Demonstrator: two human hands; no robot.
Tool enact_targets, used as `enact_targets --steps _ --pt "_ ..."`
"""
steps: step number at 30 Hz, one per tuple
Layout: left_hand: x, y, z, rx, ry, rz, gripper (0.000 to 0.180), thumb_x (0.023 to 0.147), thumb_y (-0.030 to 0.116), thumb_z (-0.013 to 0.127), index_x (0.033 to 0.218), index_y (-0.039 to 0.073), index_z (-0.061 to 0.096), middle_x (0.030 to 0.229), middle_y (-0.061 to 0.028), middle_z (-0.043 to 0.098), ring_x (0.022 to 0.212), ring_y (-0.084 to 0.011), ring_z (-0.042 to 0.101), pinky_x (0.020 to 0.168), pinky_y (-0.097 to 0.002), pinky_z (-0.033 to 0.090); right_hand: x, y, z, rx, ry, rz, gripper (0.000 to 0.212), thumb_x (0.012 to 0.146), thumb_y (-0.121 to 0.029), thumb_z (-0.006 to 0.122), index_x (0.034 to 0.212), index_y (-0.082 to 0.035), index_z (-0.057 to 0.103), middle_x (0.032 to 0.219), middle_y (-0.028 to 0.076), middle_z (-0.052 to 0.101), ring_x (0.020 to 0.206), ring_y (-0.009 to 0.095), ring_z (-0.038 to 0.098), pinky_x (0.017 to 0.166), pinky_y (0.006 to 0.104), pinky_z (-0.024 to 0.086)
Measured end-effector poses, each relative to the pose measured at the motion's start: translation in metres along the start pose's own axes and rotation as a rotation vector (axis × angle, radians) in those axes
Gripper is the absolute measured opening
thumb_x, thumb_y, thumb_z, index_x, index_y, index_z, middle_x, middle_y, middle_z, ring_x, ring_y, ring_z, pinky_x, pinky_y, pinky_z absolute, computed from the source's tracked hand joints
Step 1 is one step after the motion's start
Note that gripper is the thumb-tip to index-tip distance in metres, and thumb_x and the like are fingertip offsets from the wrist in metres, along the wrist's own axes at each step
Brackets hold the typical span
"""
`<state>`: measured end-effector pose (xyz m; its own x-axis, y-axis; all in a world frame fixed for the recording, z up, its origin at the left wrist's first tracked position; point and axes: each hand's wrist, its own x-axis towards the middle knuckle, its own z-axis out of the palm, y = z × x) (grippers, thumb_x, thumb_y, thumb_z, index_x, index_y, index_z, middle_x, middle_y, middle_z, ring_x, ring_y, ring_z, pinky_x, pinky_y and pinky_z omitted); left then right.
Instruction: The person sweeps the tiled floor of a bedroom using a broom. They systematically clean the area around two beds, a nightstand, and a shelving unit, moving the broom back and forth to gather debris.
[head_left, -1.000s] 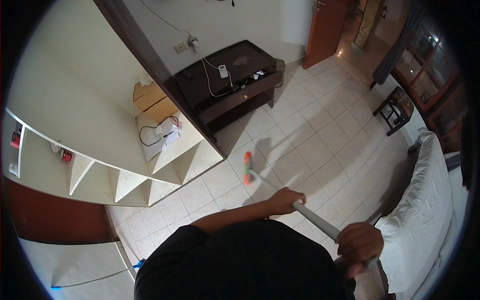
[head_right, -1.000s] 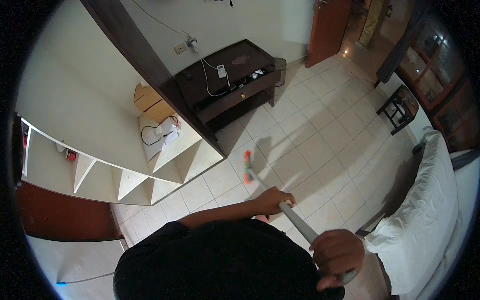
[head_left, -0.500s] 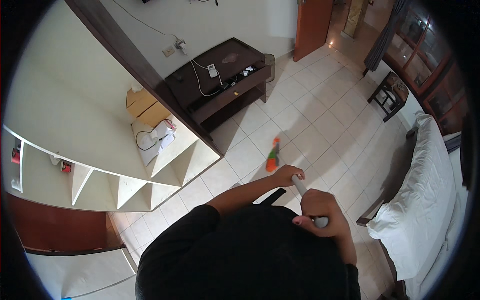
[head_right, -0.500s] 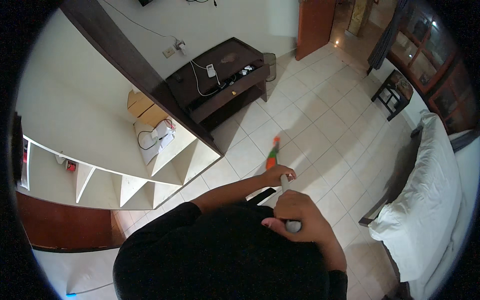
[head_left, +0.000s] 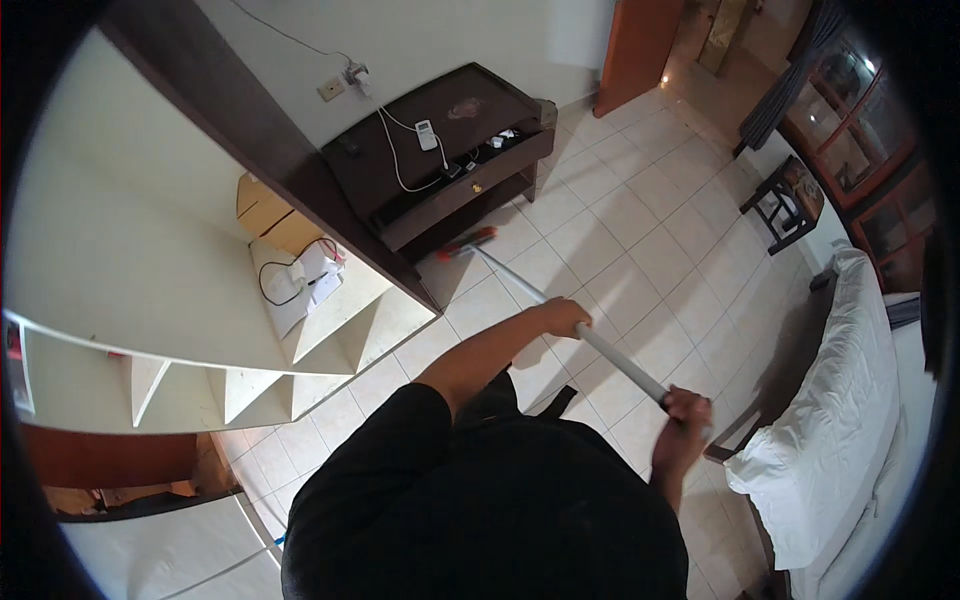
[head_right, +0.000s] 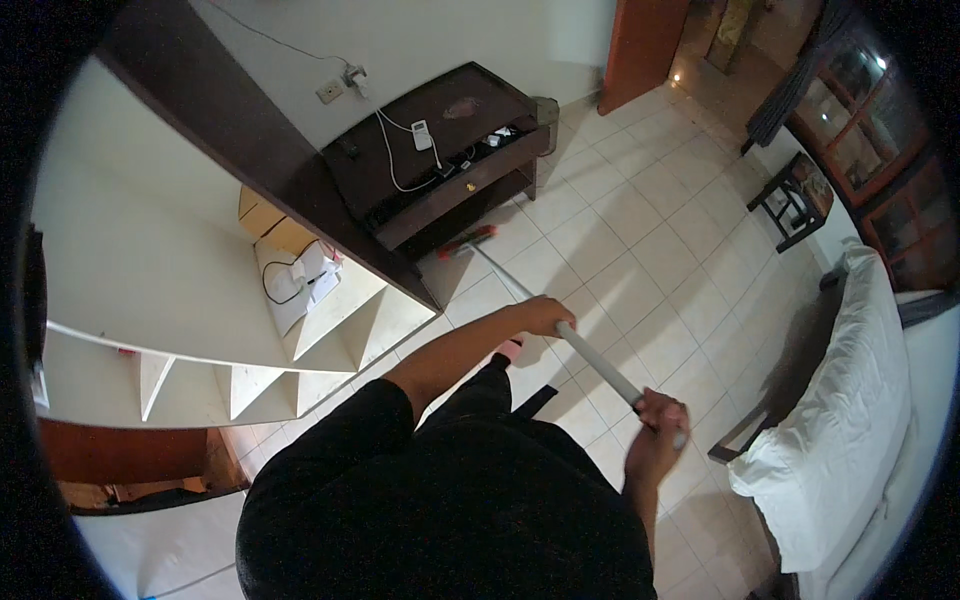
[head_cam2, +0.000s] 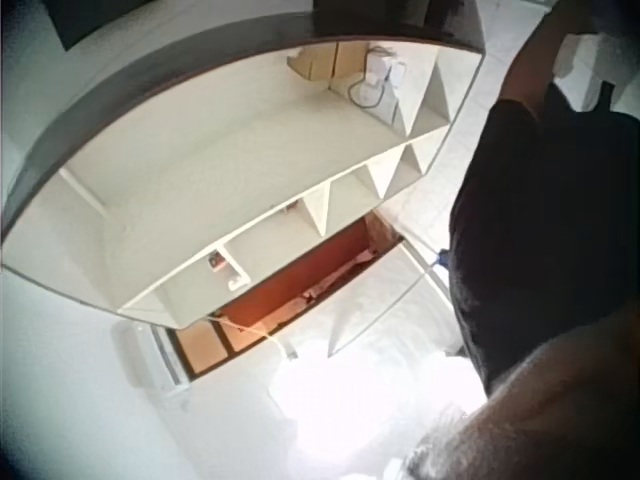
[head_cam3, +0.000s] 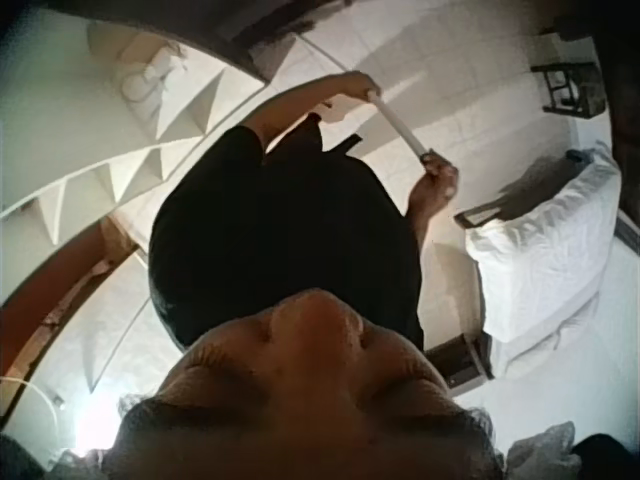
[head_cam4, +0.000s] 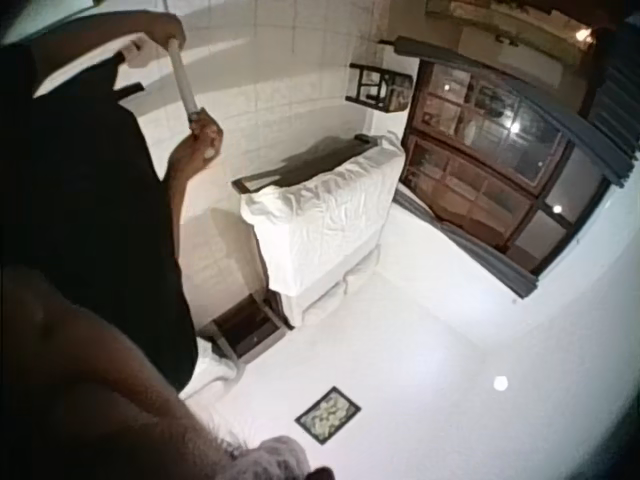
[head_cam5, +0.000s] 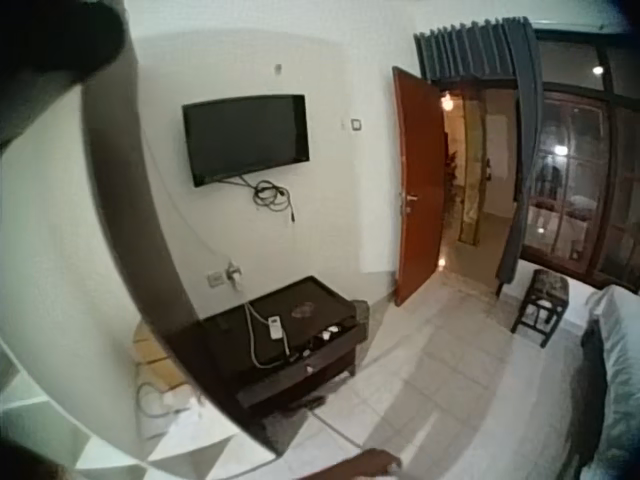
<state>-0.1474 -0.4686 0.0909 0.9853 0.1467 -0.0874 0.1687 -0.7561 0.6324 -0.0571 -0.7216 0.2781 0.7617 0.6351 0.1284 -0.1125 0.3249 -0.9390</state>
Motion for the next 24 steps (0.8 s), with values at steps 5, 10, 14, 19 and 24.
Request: enact_targets --steps 5,10,14,19,24 --pt "-0.048 -0.102 0.053 0.097 0.013 -0.36 0.025 0.062 0.017 0.066 0.087 0.018 0.061 0.083 -0.0042 0.062 0.082 -0.0251 0.06 0.069 -0.0387 0.043 -0.003 0.111 0.024 -0.182 -0.3 0.205 0.029 0.086 -0.026 0.054 0.07 -0.002 0.053 0.08 0.012 0.059 0.088 0.023 0.055 0.084 0.0399 0.041" --pt "-0.047 -0.106 0.046 -0.045 0.187 -0.313 0.023 0.061 0.008 0.063 0.082 0.018 0.061 0.077 -0.0033 0.063 0.08 -0.0254 0.06 0.068 -0.0415 0.042 0.042 0.078 0.045 -0.251 -0.439 0.197 0.016 0.082 -0.011 0.059 0.068 -0.003 0.057 0.074 0.011 0.06 0.077 0.023 0.057 0.091 0.0432 0.038" --pt "0.014 -0.064 0.004 -0.274 0.262 -0.166 0.024 0.061 0.004 0.06 0.081 0.018 0.062 0.075 -0.0068 0.062 0.076 -0.0267 0.06 0.067 -0.0407 0.044 0.106 0.012 0.073 -0.317 -0.5 0.1 0.024 0.072 -0.01 0.063 0.053 -0.001 0.05 0.057 0.009 0.053 0.059 0.021 0.053 0.073 0.0386 0.043" --pt "0.077 -0.048 -0.05 -0.425 0.396 0.006 0.02 0.063 0.003 0.057 0.081 0.011 0.062 0.071 -0.0065 0.061 0.071 -0.0253 0.06 0.065 -0.0374 0.045 0.147 -0.027 0.135 -0.598 -0.865 -0.128 0.024 0.064 -0.005 0.064 0.05 -0.003 0.045 0.05 0.007 0.045 0.052 0.024 0.049 0.062 0.0335 0.041" --pt "0.093 -0.055 -0.092 -0.378 0.43 0.145 0.022 0.067 0.014 0.059 0.087 0.009 0.061 0.069 -0.0017 0.06 0.073 -0.0207 0.058 0.072 -0.0367 0.042 0.156 -0.036 0.171 -0.689 -1.071 -0.209 0.024 0.062 -0.008 0.069 0.051 -0.007 0.048 0.054 0.007 0.049 0.057 0.027 0.053 0.061 0.036 0.043"
